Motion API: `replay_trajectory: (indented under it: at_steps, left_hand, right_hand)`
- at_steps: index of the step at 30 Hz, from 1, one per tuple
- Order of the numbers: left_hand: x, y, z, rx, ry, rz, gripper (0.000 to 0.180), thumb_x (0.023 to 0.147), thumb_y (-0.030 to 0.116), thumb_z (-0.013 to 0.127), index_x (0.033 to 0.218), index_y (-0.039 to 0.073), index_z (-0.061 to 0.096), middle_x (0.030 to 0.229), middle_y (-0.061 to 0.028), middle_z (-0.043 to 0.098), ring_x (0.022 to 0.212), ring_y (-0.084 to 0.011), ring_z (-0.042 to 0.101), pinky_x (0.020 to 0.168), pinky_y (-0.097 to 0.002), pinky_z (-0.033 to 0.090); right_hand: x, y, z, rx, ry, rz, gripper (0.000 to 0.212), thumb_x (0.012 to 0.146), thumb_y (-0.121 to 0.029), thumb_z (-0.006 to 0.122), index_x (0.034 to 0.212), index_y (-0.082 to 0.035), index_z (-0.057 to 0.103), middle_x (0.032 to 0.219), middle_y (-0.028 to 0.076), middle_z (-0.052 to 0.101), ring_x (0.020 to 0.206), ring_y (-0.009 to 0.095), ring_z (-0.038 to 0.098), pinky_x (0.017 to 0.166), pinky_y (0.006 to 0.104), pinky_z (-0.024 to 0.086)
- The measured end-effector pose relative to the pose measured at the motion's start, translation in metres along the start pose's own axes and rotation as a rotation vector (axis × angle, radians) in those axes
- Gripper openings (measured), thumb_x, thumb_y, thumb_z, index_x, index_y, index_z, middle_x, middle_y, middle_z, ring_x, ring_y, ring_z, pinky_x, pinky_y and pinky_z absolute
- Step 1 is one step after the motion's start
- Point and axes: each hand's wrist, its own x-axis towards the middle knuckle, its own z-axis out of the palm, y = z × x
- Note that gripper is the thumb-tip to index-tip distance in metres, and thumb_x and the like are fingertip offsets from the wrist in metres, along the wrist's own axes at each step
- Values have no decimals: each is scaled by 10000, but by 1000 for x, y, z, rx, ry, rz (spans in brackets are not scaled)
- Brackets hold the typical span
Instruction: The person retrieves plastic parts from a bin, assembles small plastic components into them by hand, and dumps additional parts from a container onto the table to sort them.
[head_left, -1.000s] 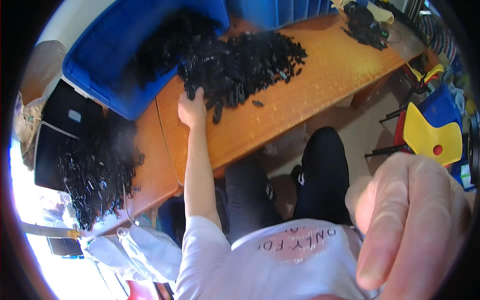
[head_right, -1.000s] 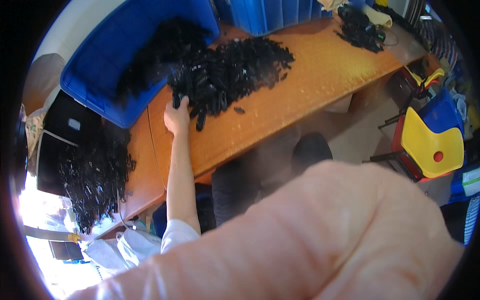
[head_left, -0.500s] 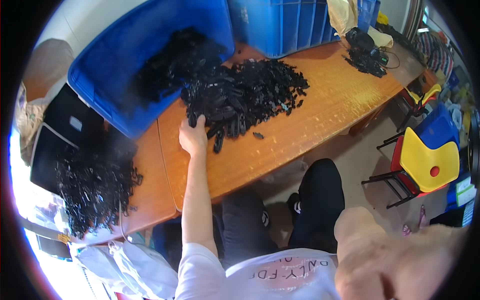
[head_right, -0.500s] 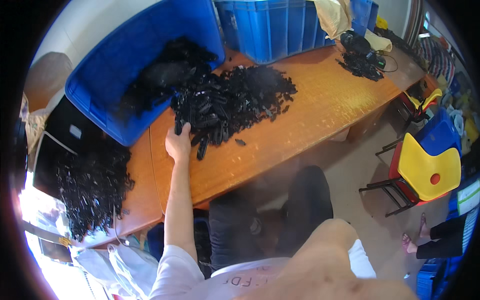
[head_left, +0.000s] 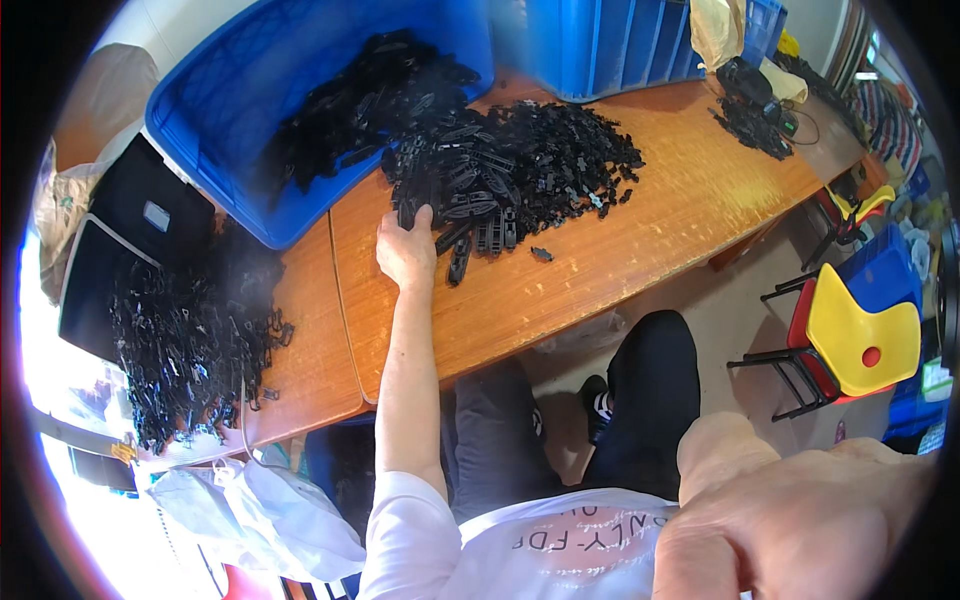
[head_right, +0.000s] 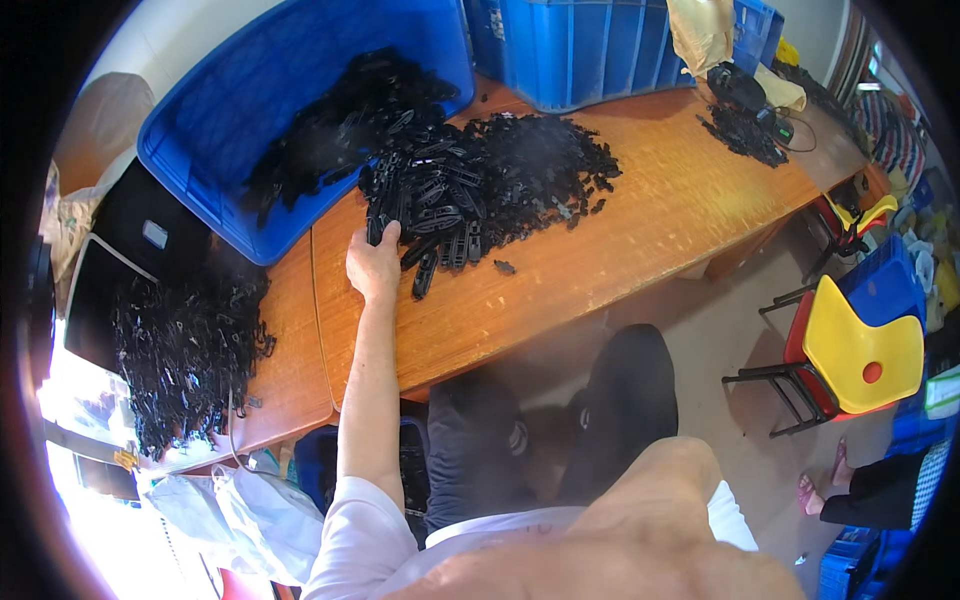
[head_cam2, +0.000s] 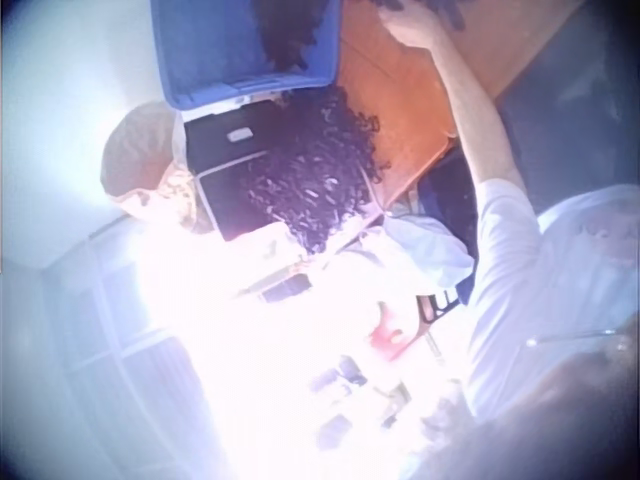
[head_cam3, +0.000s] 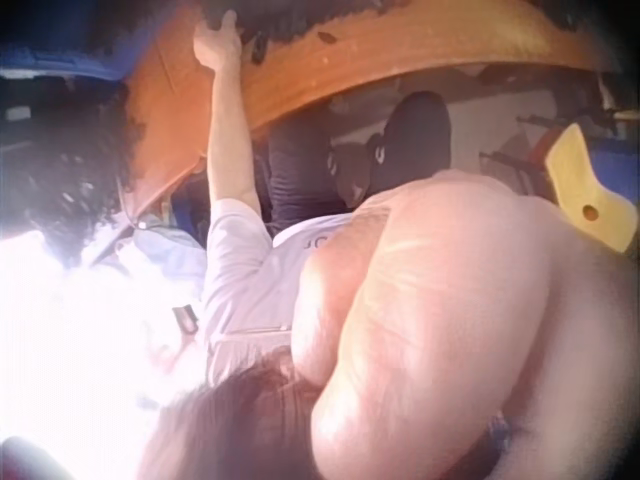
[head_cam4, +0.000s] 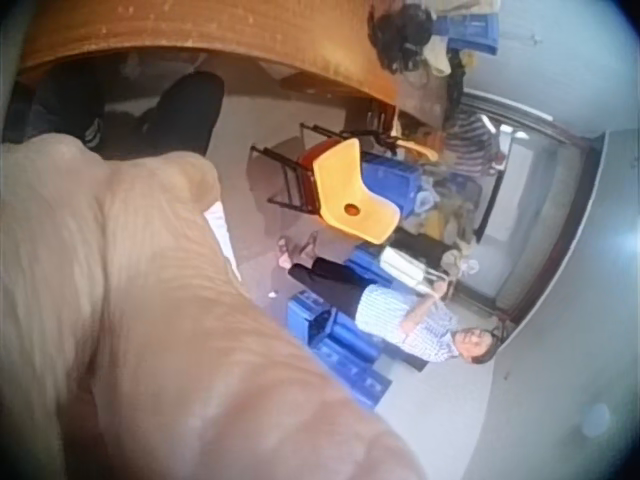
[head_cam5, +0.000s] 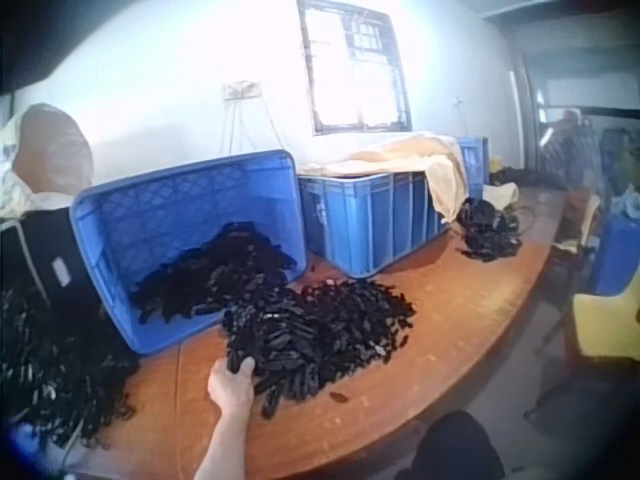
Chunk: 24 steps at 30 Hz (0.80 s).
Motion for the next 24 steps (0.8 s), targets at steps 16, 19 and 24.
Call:
replay_trajectory:
  at_steps: [16, 19, 24]
  left_hand:
    - [-2, -1, -2, -20, 12, 12, 454, 801, 414, 773, 1037, 31, 713, 1049, -182, 704, 991, -379, 673, 882, -475, 519]
    - [-2, 1, -2, -14, 5, 13, 446, 803, 410, 772, 1039, 37, 714, 1063, -181, 699, 997, -380, 670, 888, -472, 516]
    - [2, -3, 1, -16, 19, 20, 454, 805, 407, 776, 1055, 33, 712, 1061, -180, 700, 1003, -379, 667, 893, -473, 513]
  right_hand:
    - [11, -21, 15, -420, -133, 79, 238, 744, -153, 628, 574, -105, 468, 620, -7, 544, 508, 157, 484, 507, 323, 345]
    - [12, -25, 18, -492, -175, 99, 240, 734, -159, 629, 572, -109, 459, 617, -9, 534, 504, 157, 473, 504, 327, 331]
    - [14, -32, 20, -628, -227, 136, 246, 718, -169, 631, 569, -116, 443, 613, -13, 519, 498, 158, 454, 500, 333, 307]
